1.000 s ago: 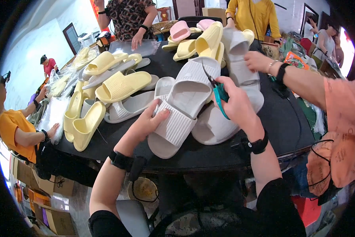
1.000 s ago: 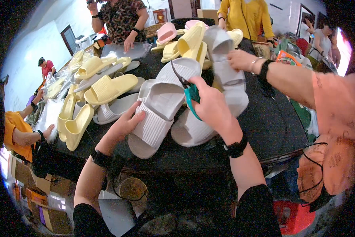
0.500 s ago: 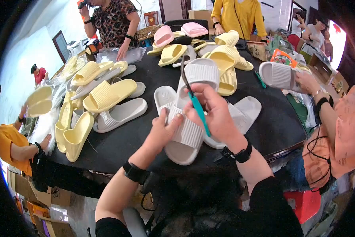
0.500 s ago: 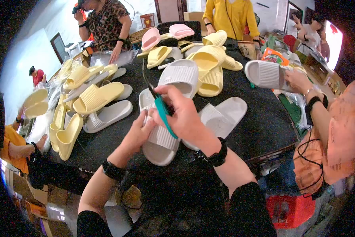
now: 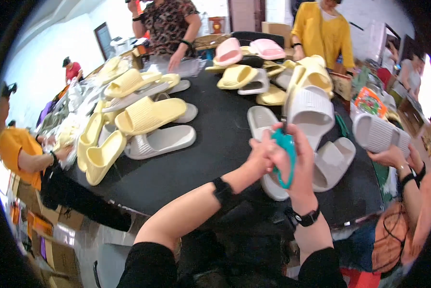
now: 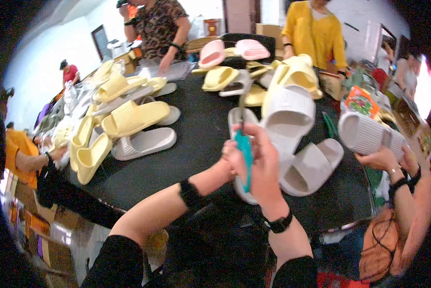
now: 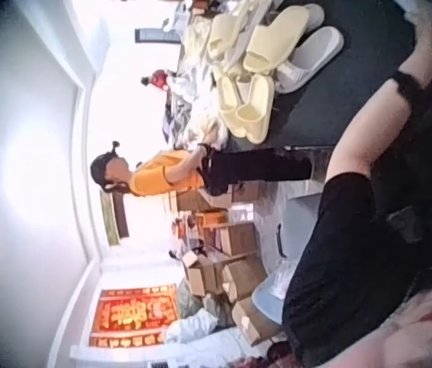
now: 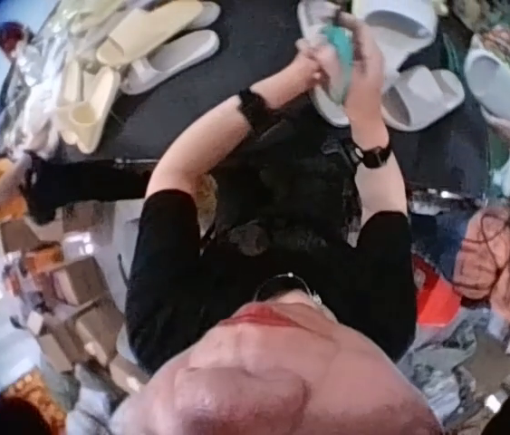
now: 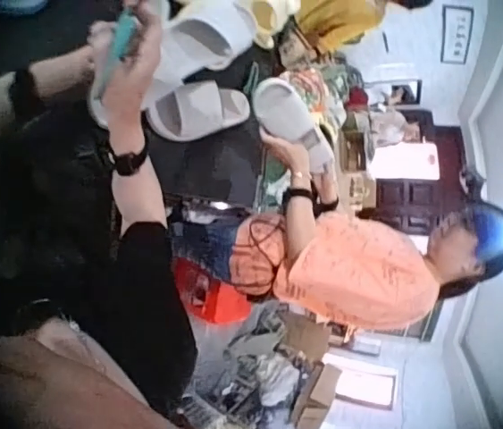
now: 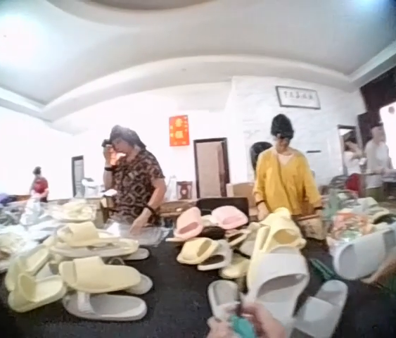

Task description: The recorder is using a pair of snips or small scissors to trim excess threads or material from various slippers on a workbench in a factory setting.

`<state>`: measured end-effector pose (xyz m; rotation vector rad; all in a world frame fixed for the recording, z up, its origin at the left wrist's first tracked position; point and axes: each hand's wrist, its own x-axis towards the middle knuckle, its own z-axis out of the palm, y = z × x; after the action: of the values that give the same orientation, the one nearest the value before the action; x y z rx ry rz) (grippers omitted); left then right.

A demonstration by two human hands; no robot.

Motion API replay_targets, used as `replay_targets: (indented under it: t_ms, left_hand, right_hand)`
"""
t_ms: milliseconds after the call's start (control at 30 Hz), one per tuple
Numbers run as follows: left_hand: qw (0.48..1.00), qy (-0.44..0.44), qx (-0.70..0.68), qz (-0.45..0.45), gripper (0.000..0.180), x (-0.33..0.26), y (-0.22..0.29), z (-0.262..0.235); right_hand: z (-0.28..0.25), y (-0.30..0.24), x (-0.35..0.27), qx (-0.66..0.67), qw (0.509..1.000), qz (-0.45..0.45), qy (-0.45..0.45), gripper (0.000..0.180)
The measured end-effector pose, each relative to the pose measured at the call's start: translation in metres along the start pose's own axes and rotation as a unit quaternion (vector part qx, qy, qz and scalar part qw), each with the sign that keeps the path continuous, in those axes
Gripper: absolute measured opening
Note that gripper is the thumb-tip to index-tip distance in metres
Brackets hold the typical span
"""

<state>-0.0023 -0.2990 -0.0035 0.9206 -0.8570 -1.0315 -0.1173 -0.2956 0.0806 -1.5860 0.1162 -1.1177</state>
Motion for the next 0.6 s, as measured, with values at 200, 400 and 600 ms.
replay_targets:
  t_ms: [200, 400, 600]
  left_hand:
    - [0.989, -0.004, 0.148, 0.012, 0.054, 0.018, -0.017, -0.018]
    - [0.930, 0.017, 0.350, -0.111, 0.083, 0.020, 0.035, 0.035]
    - [0.913, 0.036, 0.404, 0.048, 0.049, 0.020, 0.018, 0.000]
  right_hand:
    - [0.020, -0.015, -0.007, 0.137, 0.985, 0.100, 0.046, 0.041]
    - [0.007, -0.004, -0.006, 0.074, 0.994, 0.050, 0.061, 0.049]
    - [0.009, 0.009, -0.006, 0.111, 0.988, 0.105, 0.002, 0.043]
